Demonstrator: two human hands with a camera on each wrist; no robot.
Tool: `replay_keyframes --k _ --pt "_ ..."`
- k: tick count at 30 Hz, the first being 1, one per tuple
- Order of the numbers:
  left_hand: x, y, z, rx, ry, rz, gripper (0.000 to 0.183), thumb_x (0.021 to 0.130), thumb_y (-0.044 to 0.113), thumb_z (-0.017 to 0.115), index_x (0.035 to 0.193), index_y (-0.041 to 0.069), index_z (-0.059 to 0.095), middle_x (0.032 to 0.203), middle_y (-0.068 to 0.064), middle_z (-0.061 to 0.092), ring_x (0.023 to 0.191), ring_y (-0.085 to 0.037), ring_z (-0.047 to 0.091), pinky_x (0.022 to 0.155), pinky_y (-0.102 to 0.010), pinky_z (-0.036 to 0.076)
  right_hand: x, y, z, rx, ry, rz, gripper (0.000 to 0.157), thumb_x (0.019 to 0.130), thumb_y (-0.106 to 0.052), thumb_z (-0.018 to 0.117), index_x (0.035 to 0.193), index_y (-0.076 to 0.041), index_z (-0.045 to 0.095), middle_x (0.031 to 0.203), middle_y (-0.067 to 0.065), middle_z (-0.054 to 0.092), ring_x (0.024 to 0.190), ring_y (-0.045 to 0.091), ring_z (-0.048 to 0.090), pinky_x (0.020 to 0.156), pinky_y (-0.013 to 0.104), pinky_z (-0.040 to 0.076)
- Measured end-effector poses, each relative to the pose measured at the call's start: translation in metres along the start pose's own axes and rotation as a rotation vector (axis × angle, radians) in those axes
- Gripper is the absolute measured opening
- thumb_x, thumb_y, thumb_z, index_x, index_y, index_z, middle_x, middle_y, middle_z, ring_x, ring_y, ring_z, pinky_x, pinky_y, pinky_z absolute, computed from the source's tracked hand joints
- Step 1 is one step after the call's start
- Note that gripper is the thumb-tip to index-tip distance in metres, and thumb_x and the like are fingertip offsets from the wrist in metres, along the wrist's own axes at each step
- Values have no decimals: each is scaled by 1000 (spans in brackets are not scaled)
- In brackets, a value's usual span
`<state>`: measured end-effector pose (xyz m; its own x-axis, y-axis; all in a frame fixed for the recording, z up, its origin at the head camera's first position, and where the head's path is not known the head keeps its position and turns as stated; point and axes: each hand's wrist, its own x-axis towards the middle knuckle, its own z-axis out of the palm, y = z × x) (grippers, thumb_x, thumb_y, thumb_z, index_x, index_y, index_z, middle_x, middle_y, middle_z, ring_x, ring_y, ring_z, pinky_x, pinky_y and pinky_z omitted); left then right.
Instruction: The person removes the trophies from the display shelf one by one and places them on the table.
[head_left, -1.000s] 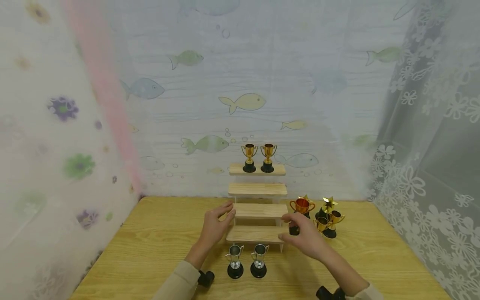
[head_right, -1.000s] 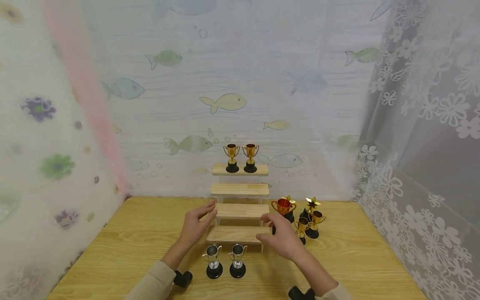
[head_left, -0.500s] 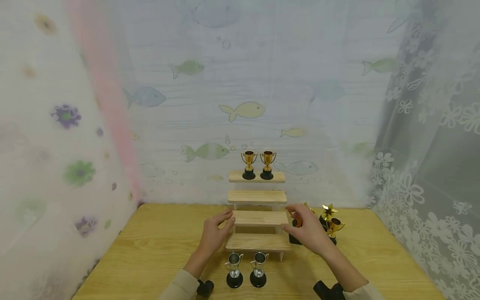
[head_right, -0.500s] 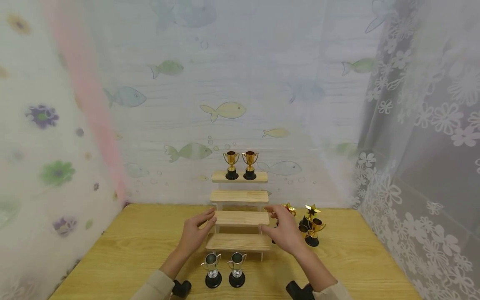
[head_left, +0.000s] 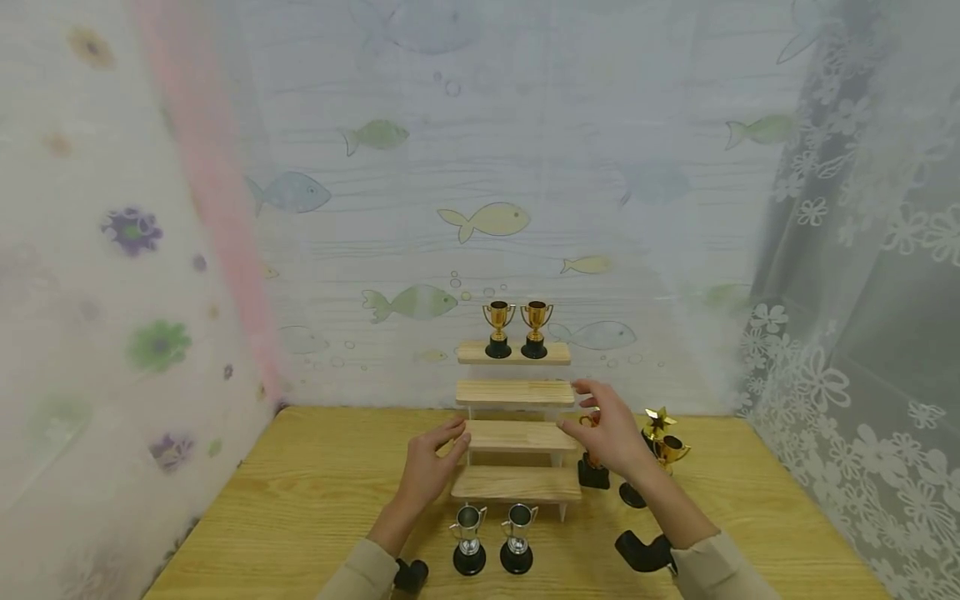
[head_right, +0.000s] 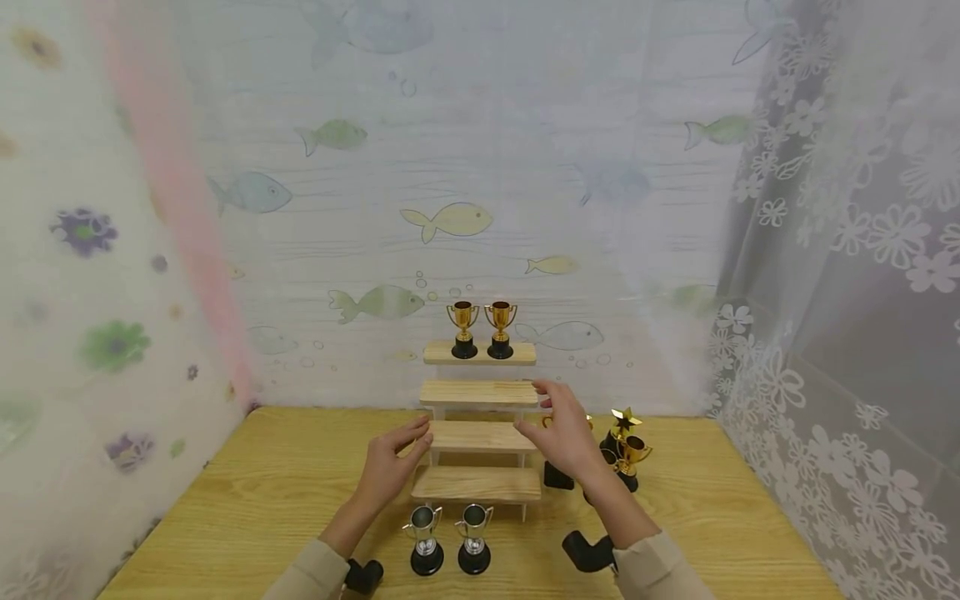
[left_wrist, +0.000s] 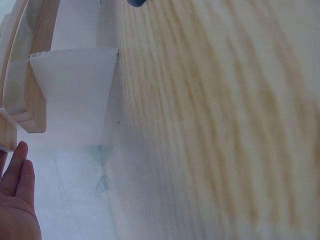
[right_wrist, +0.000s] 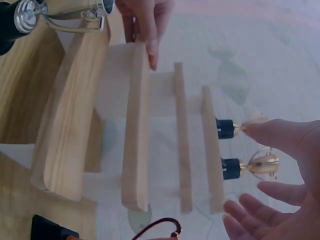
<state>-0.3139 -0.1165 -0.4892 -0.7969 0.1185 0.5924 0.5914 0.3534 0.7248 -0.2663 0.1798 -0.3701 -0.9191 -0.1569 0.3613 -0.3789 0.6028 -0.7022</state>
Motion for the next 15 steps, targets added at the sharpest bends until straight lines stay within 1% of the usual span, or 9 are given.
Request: replay_keyframes --k 3,7,15 --pt "0 0 0 6 -1 3 36 102 25 67 125 -3 72 137 -21 63 129 -36 59 103 -51 51 5 -2 0 -4 6 -10 62 95 -17 74 147 3 46 142 26 50 123 41 53 101 59 48" --pt "0 0 0 7 6 14 36 102 23 68 124 -5 71 136 -22 63 129 -38 59 102 -53 51 13 -3 1 -1 13 -9 64 95 -15 74 148 4 45 142 27 50 124 42 52 103 59 46" --pt "0 0 0 21 9 32 34 101 20 68 124 -5 71 135 -21 64 127 -37 61 100 -53 53 31 -4 1 13 28 21 69 96 -25 74 150 5 43 146 27 49 128 43 51 107 58 44"
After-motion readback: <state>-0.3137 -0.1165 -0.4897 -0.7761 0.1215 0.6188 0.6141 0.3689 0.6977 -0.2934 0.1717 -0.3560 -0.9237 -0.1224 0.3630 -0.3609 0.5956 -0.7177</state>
